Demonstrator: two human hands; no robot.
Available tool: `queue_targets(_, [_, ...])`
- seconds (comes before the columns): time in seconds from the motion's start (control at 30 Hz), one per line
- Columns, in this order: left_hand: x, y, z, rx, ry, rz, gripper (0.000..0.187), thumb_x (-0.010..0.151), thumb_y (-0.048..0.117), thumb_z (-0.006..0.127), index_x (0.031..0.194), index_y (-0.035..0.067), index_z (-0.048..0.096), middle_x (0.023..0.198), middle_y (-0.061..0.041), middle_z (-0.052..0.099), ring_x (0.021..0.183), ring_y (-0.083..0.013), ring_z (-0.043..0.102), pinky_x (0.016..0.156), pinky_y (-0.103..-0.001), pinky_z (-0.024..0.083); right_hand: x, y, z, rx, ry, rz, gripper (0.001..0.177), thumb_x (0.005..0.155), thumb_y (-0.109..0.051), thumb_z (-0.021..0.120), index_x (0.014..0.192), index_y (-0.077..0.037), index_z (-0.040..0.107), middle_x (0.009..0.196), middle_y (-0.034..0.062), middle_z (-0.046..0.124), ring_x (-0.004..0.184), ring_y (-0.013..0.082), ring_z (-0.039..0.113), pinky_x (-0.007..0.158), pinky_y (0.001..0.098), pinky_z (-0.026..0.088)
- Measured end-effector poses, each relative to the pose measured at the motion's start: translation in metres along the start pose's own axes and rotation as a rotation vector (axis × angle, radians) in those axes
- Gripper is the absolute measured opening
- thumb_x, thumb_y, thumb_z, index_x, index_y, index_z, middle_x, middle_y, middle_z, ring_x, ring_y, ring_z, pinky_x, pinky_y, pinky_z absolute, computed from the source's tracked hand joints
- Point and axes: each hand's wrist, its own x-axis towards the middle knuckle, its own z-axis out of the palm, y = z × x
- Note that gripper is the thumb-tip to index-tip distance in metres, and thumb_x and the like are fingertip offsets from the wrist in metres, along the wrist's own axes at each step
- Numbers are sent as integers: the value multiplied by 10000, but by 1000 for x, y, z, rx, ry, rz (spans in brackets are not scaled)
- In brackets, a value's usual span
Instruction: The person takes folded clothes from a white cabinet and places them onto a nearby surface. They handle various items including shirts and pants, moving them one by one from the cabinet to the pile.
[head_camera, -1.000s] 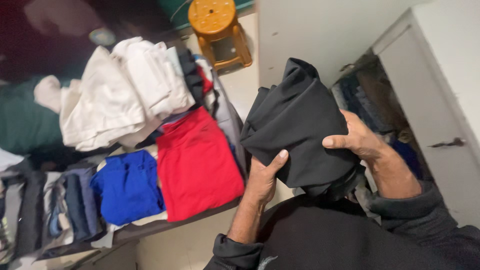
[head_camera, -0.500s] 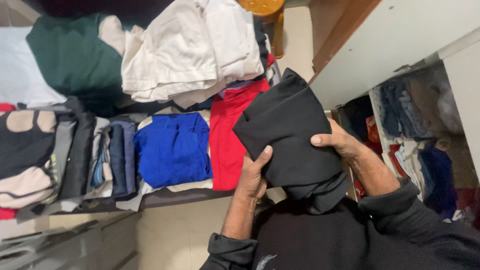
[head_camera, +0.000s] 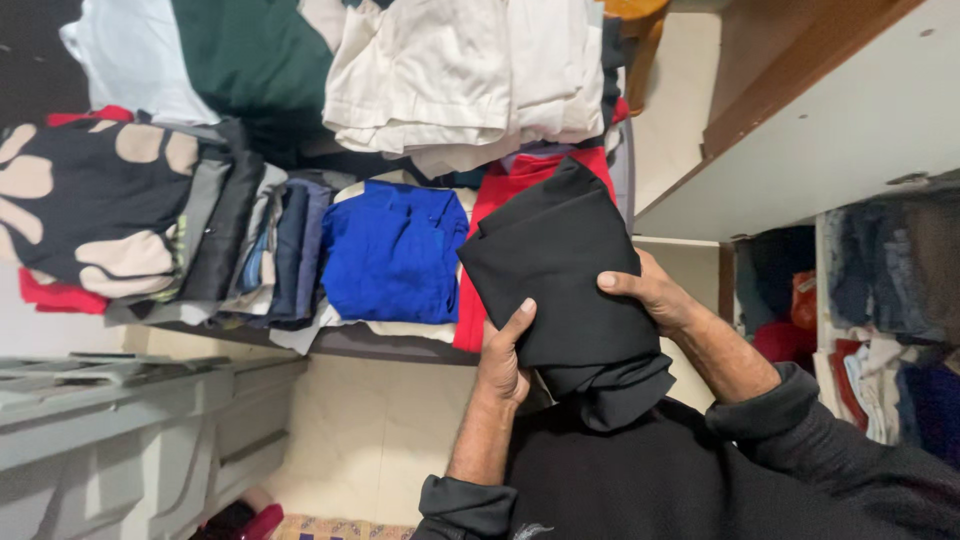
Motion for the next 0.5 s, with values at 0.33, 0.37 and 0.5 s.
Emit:
queue_targets(0.33, [24,96,-57,66,-35,38,651,891,227,712,1456,-1,483,1350,-166,632,1202,-308,649,1029,-438,541,47,3,97,78,-14,-32,865,840,-381,731,1503,69,405,1367,203,589,1229,258,604,1033,389,513])
queue_targets(0.37, [31,113,-68,74,-38,38,642,890,225,713,1448,-3,492,1337,-168,637,1187,-309,657,1023,-440,545,57,4,112,87,-7,-52,869,842,-382,727,1511,56,388,1380,190,580,1249,252,593,1051,389,503])
queue_targets(0.5, [58,183,-121,128,-38,-7,617,886,246,716,1421,-1,533,1318,-168,651,1154,-298,675,1002,-429,553,100,15,175,45,23,-119,868,838,-374,730,1528,20,379,1425,148,571,1307,241,556,1108,382,447])
